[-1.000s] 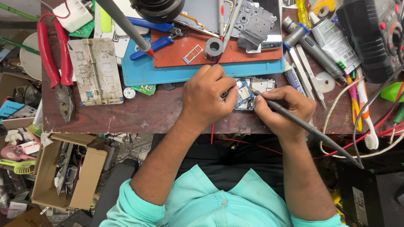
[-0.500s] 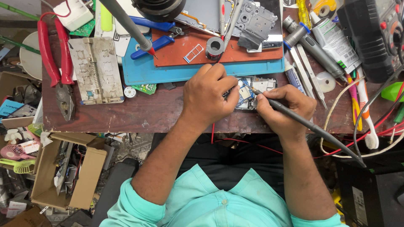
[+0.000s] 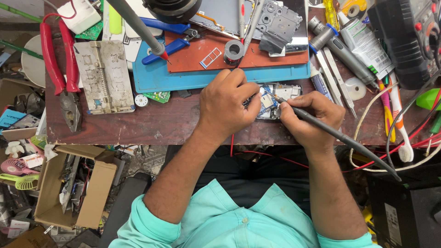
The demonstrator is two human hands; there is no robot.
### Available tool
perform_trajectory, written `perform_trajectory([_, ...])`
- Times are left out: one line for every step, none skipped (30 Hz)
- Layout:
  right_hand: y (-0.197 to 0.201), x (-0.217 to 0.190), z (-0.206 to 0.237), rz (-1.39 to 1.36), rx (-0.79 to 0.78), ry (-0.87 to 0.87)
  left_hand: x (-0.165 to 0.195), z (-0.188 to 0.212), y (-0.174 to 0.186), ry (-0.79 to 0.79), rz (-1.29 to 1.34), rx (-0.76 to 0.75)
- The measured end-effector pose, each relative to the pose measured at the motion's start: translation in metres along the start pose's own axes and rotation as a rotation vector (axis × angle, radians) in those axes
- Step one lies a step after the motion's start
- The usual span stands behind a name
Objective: The person uses a soldering iron and tweezers to solder components on a small blue circuit board. They apply flux, reposition the board, and continue soldering multiple points before placing the board into a device housing.
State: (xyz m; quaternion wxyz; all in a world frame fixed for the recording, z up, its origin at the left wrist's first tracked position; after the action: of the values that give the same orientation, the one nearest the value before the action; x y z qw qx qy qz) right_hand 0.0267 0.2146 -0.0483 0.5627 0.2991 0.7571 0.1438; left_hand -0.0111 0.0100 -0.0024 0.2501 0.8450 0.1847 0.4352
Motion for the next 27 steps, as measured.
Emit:
perform_trajectory([-0.0001,-0.0003,0.0003,-0.007,-0.001,-0.010,0.0001,0.0003,0.0000,0.002,-0.001,0.001])
perform_trajectory([0.0001,-0.0006,0.0004,0.004,0.002,0.000,0.0001,0.0004,-0.0001,0.008,-0.001,-0.004])
perform_trajectory([0.0004,-0.0006,0.0001,0.015,0.006,0.012,0.0001,0.0003,0.0000,0.012,0.000,-0.008])
perform_trajectory([0.0007,-0.0006,0.0000,0.026,0.010,0.024,0.0000,0.0002,0.0002,0.016,-0.001,-0.013])
perform_trajectory([0.0006,-0.0004,0.0000,0.025,0.007,0.017,0.0000,0.0003,0.0004,0.018,-0.001,-0.011])
perform_trajectory([0.0003,-0.0001,0.0001,0.025,0.005,0.011,0.0002,0.0006,0.0006,0.019,0.000,-0.009])
perform_trajectory([0.0000,0.0003,0.0003,0.025,0.003,0.004,0.0002,0.0007,0.0008,0.020,0.000,-0.007])
perform_trajectory([0.0000,0.0007,0.0004,0.009,0.009,0.012,0.0003,0.0007,0.0007,0.020,-0.001,-0.006])
perform_trajectory([-0.0001,0.0012,0.0005,-0.007,0.015,0.019,0.0003,0.0006,0.0006,0.021,-0.002,-0.006])
perform_trajectory([-0.0003,0.0017,0.0006,-0.023,0.021,0.027,0.0002,0.0006,0.0006,0.021,-0.002,-0.005])
perform_trajectory([-0.0004,0.0023,0.0009,-0.022,0.023,0.021,0.0000,0.0006,0.0006,0.020,-0.003,-0.005])
perform_trajectory([-0.0004,0.0030,0.0012,-0.021,0.026,0.016,-0.0002,0.0006,0.0006,0.019,-0.003,-0.004])
perform_trajectory([-0.0005,0.0036,0.0014,-0.020,0.029,0.010,-0.0004,0.0006,0.0007,0.018,-0.003,-0.004])
perform_trajectory([-0.0005,0.0041,0.0016,-0.020,0.030,0.014,-0.0006,0.0007,0.0006,0.018,-0.004,-0.003])
perform_trajectory([-0.0001,0.0046,0.0017,-0.020,0.030,0.019,-0.0007,0.0008,0.0004,0.018,-0.004,-0.002])
perform_trajectory([0.0001,0.0050,0.0019,-0.020,0.031,0.023,-0.0008,0.0009,0.0003,0.018,-0.004,0.000])
perform_trajectory([0.0002,0.0053,0.0021,-0.021,0.032,0.026,-0.0010,0.0008,0.0001,0.017,-0.006,-0.003])
perform_trajectory([0.0003,0.0055,0.0023,-0.022,0.033,0.029,-0.0013,0.0007,-0.0003,0.017,-0.008,-0.005])
perform_trajectory([0.0005,0.0058,0.0024,-0.023,0.034,0.032,-0.0015,0.0007,-0.0006,0.017,-0.010,-0.008])
perform_trajectory([0.0004,0.0060,0.0025,-0.028,0.034,0.031,-0.0016,0.0009,-0.0007,0.015,-0.009,-0.009])
perform_trajectory([0.0002,0.0062,0.0026,-0.033,0.034,0.030,-0.0018,0.0011,-0.0007,0.012,-0.008,-0.010])
perform_trajectory([0.0001,0.0064,0.0027,-0.038,0.033,0.029,-0.0020,0.0013,-0.0008,0.010,-0.007,-0.011])
perform_trajectory([0.0000,0.0065,0.0030,-0.038,0.031,0.028,-0.0023,0.0015,-0.0007,0.004,-0.004,-0.013])
perform_trajectory([0.0000,0.0065,0.0033,-0.038,0.029,0.026,-0.0027,0.0019,-0.0004,-0.002,-0.001,-0.014])
perform_trajectory([0.0000,0.0065,0.0034,-0.038,0.026,0.025,-0.0030,0.0022,-0.0002,-0.008,0.002,-0.016])
perform_trajectory([0.0001,0.0065,0.0034,-0.041,0.027,0.026,-0.0033,0.0023,-0.0002,-0.008,0.004,-0.019])
perform_trajectory([0.0002,0.0066,0.0030,-0.044,0.027,0.028,-0.0037,0.0023,-0.0002,-0.007,0.006,-0.022])
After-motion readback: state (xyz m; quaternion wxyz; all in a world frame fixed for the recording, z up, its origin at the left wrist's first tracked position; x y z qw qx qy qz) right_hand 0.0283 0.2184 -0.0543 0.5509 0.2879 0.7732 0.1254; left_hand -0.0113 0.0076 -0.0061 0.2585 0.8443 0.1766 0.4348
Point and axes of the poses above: each hand's wrist, its own z-axis away from the middle knuckle, its own y-axis out of the back of the hand, x = y × z, the point moved 1 cm from there along -z, towards the middle knuckle, and after that the axes turned 13 degrees about z, right-handed, at the moved point
